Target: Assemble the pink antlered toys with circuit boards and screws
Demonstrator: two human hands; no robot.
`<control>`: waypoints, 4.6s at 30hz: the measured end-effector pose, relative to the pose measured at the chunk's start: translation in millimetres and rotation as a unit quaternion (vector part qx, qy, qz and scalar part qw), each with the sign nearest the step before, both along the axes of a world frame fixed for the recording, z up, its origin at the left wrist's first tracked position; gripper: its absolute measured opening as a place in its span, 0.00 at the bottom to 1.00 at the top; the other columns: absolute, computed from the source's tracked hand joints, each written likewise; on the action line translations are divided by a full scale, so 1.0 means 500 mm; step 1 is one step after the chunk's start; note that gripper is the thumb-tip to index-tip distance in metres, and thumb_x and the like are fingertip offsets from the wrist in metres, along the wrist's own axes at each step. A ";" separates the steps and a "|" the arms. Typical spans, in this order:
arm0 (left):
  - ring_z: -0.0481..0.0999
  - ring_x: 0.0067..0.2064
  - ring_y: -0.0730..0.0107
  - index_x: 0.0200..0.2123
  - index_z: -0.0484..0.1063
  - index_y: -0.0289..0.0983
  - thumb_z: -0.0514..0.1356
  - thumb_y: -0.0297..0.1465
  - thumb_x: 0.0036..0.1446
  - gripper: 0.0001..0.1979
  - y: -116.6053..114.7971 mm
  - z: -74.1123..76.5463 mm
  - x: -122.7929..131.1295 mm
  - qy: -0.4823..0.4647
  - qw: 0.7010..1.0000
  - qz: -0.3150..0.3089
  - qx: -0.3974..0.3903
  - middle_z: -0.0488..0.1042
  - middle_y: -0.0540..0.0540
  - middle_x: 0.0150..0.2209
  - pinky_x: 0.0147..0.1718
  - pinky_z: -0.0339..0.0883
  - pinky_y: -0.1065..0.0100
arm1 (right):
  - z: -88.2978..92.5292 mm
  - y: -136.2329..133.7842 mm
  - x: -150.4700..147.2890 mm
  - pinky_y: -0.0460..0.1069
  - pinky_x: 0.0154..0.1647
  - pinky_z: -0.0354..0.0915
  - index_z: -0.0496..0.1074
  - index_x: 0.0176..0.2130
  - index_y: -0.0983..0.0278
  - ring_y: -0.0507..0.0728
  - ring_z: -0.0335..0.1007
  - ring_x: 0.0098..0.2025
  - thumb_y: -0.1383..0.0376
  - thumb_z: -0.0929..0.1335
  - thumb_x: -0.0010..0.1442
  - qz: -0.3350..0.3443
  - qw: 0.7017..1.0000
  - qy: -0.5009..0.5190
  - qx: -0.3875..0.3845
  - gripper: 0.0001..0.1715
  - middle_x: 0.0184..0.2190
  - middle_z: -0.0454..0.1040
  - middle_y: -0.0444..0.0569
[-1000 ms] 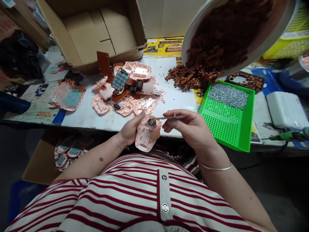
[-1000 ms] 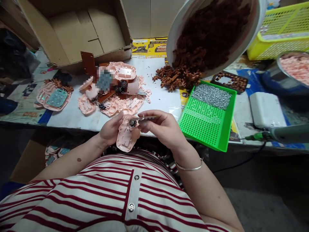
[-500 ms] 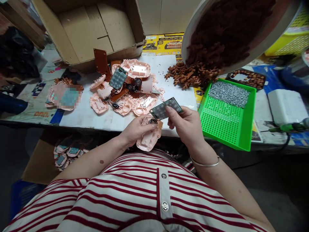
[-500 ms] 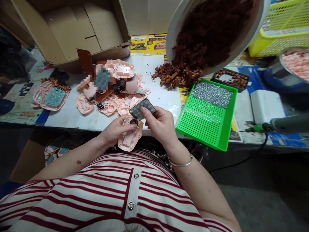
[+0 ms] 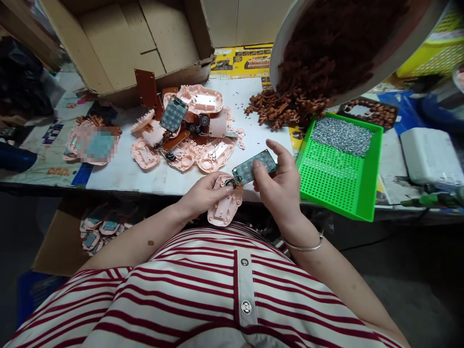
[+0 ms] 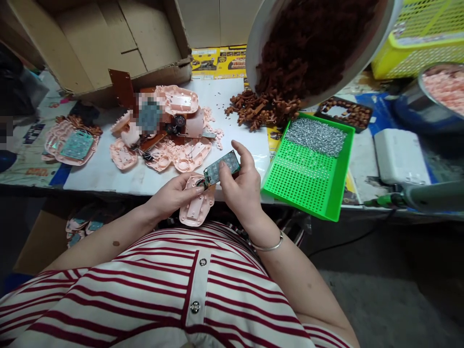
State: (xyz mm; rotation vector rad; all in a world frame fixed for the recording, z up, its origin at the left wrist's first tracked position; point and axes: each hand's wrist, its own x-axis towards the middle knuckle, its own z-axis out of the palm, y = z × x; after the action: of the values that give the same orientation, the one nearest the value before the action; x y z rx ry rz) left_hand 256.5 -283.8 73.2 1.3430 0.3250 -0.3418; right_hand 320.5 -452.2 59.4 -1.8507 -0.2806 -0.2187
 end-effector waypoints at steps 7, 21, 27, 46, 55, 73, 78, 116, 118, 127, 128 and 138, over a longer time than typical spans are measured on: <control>0.77 0.37 0.67 0.41 0.76 0.35 0.74 0.37 0.45 0.21 0.001 -0.012 0.002 0.004 1.000 0.018 -0.012 0.79 0.49 0.35 0.40 0.69 0.67 | 0.025 0.011 -0.011 0.51 0.34 0.70 0.73 0.48 0.60 0.55 0.75 0.32 0.62 0.66 0.64 0.020 0.990 -0.102 -0.091 0.13 0.38 0.80 0.49; 0.77 0.38 0.66 0.45 0.77 0.35 0.72 0.38 0.49 0.21 0.018 -0.028 0.008 -0.022 0.999 -0.023 -0.013 0.80 0.46 0.38 0.40 0.68 0.67 | 0.069 -0.038 0.012 0.49 0.32 0.67 0.72 0.49 0.62 0.54 0.76 0.29 0.60 0.72 0.62 0.196 0.963 -0.075 -0.170 0.17 0.30 0.79 0.45; 0.77 0.38 0.68 0.44 0.76 0.34 0.72 0.34 0.48 0.20 0.016 -0.031 0.010 -0.036 0.999 -0.015 0.023 0.79 0.47 0.38 0.40 0.69 0.68 | 0.072 -0.031 0.002 0.48 0.29 0.57 0.76 0.46 0.63 0.53 0.69 0.27 0.58 0.71 0.65 0.120 0.930 -0.211 -0.277 0.12 0.28 0.76 0.45; 0.78 0.40 0.68 0.48 0.73 0.36 0.69 0.26 0.43 0.26 0.015 -0.019 0.011 -0.019 0.999 -0.005 -0.049 0.79 0.49 0.38 0.42 0.69 0.67 | 0.060 -0.031 0.004 0.48 0.28 0.56 0.75 0.46 0.64 0.53 0.66 0.27 0.56 0.66 0.70 0.124 0.904 -0.275 -0.303 0.16 0.28 0.76 0.47; 0.76 0.34 0.72 0.45 0.74 0.35 0.70 0.26 0.41 0.23 0.008 -0.005 0.014 0.005 0.999 0.006 -0.047 0.78 0.50 0.35 0.38 0.68 0.69 | 0.061 -0.027 0.002 0.48 0.27 0.56 0.75 0.46 0.65 0.53 0.67 0.27 0.56 0.66 0.71 0.128 0.902 -0.281 -0.301 0.16 0.28 0.76 0.47; 0.77 0.36 0.70 0.45 0.72 0.36 0.72 0.27 0.41 0.25 0.007 -0.012 0.016 0.014 0.999 0.035 -0.033 0.78 0.50 0.36 0.40 0.69 0.68 | 0.064 -0.034 -0.004 0.48 0.28 0.55 0.76 0.45 0.63 0.52 0.66 0.27 0.56 0.66 0.70 0.136 0.903 -0.269 -0.306 0.15 0.29 0.75 0.47; 0.77 0.39 0.69 0.42 0.77 0.35 0.72 0.28 0.46 0.17 0.013 -0.022 0.020 -0.019 0.999 -0.004 -0.040 0.79 0.49 0.37 0.43 0.68 0.68 | 0.065 -0.042 -0.002 0.50 0.27 0.54 0.78 0.40 0.58 0.54 0.61 0.29 0.54 0.68 0.68 0.065 0.897 -0.318 -0.299 0.12 0.28 0.67 0.46; 0.81 0.40 0.65 0.42 0.82 0.34 0.74 0.33 0.42 0.21 0.015 -0.023 0.027 -0.036 0.996 0.058 -0.053 0.83 0.44 0.37 0.43 0.72 0.66 | -0.039 -0.051 -0.053 0.57 0.47 0.80 0.78 0.52 0.61 0.60 0.79 0.48 0.72 0.70 0.64 0.201 0.845 -0.443 -0.221 0.18 0.44 0.83 0.56; 0.81 0.41 0.63 0.42 0.82 0.33 0.74 0.33 0.42 0.22 0.015 -0.023 0.027 -0.039 0.997 0.056 -0.048 0.83 0.43 0.38 0.45 0.72 0.64 | -0.043 -0.047 -0.055 0.57 0.48 0.80 0.79 0.52 0.61 0.60 0.79 0.48 0.71 0.70 0.64 0.199 0.841 -0.447 -0.231 0.17 0.44 0.83 0.56; 0.81 0.40 0.65 0.41 0.82 0.32 0.73 0.29 0.41 0.20 0.015 -0.021 0.026 -0.035 0.996 0.064 -0.058 0.84 0.43 0.39 0.39 0.72 0.70 | -0.039 -0.039 -0.059 0.55 0.45 0.82 0.80 0.46 0.68 0.60 0.79 0.45 0.71 0.69 0.65 0.194 0.823 -0.468 -0.256 0.11 0.40 0.83 0.58; 0.81 0.39 0.65 0.41 0.82 0.33 0.73 0.29 0.41 0.20 0.015 -0.021 0.026 -0.032 0.996 0.063 -0.060 0.84 0.43 0.39 0.37 0.71 0.70 | -0.040 -0.039 -0.058 0.55 0.44 0.82 0.80 0.46 0.68 0.61 0.79 0.45 0.71 0.70 0.65 0.196 0.826 -0.464 -0.251 0.11 0.40 0.83 0.59; 0.81 0.37 0.67 0.40 0.83 0.32 0.73 0.28 0.40 0.20 0.016 -0.025 0.028 -0.034 0.996 0.059 -0.061 0.84 0.43 0.38 0.36 0.71 0.71 | -0.052 -0.031 -0.060 0.54 0.43 0.81 0.77 0.47 0.71 0.60 0.79 0.45 0.70 0.69 0.66 0.184 0.849 -0.446 -0.214 0.10 0.41 0.82 0.60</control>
State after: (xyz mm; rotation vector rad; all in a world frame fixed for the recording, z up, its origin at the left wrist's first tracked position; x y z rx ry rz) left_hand 270.6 -275.9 60.5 1.2070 0.3207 -0.2127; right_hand 290.6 -467.6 33.6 -1.9624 -1.4151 -0.7994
